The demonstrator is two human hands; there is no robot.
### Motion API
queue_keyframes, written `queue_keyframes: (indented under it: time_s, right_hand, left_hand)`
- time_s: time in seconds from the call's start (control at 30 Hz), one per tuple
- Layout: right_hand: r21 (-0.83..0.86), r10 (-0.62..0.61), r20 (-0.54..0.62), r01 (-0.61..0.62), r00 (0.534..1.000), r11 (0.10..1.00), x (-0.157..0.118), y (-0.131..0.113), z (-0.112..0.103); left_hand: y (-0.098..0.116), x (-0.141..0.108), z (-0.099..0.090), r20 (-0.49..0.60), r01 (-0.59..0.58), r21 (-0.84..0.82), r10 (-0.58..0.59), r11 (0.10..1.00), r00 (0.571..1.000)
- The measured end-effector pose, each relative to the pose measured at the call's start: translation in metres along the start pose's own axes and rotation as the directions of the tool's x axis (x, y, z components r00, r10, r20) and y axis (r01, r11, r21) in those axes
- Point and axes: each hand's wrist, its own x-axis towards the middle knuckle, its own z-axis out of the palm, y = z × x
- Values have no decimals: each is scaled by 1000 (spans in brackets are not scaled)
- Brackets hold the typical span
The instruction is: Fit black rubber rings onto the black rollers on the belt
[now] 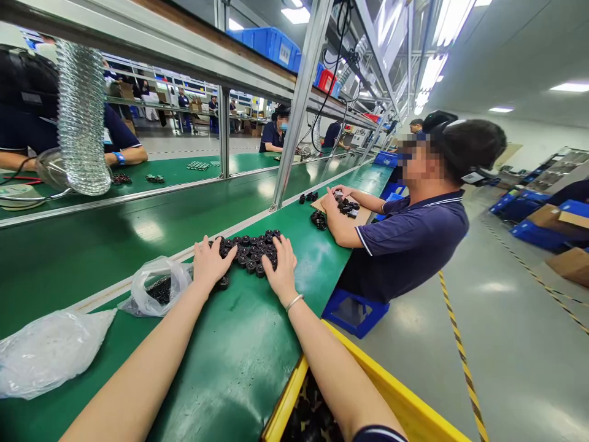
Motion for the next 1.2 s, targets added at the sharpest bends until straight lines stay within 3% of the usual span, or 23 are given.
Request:
queue_keyframes:
  time_s: [0.1,0.2,0.47,0.6,0.7,0.8,0.93,1.03,1.2]
  right_hand:
    - [-203,-140,179,176,974,963,-17,-16,-4]
    - [-324,-143,253,223,957,919,-16,-18,-2]
    - [-339,-54,177,112,983,934,5,8,7]
    - [-325,-32,142,77,989,942,19,19,9]
    - [-292,-8,98,36,995,956,25,23,6]
    - [-248,54,15,-49,998,968,26,27,4]
    - [-195,137,-23,-139,990,971,27,35,7]
    - [-178,153,22,-146,988,973,31,40,11]
    - [-155,197,38,-189,980,970,44,50,13]
  left_hand:
    - [0,6,8,22,-52,-13,53,999,998]
    - [6,10,16,39,-110,-32,111,993,993]
    - [31,30,41,101,-197,-113,208,974,973]
    - [37,33,36,134,-172,-152,193,973,972]
    - [34,13,20,126,-125,-169,147,978,981]
    - [27,-26,9,103,-109,-182,129,977,986]
    - [23,-62,14,76,-158,-209,178,965,981]
    - [26,-56,27,56,-205,-244,225,948,973]
    - [36,-24,49,39,-236,-288,258,928,965]
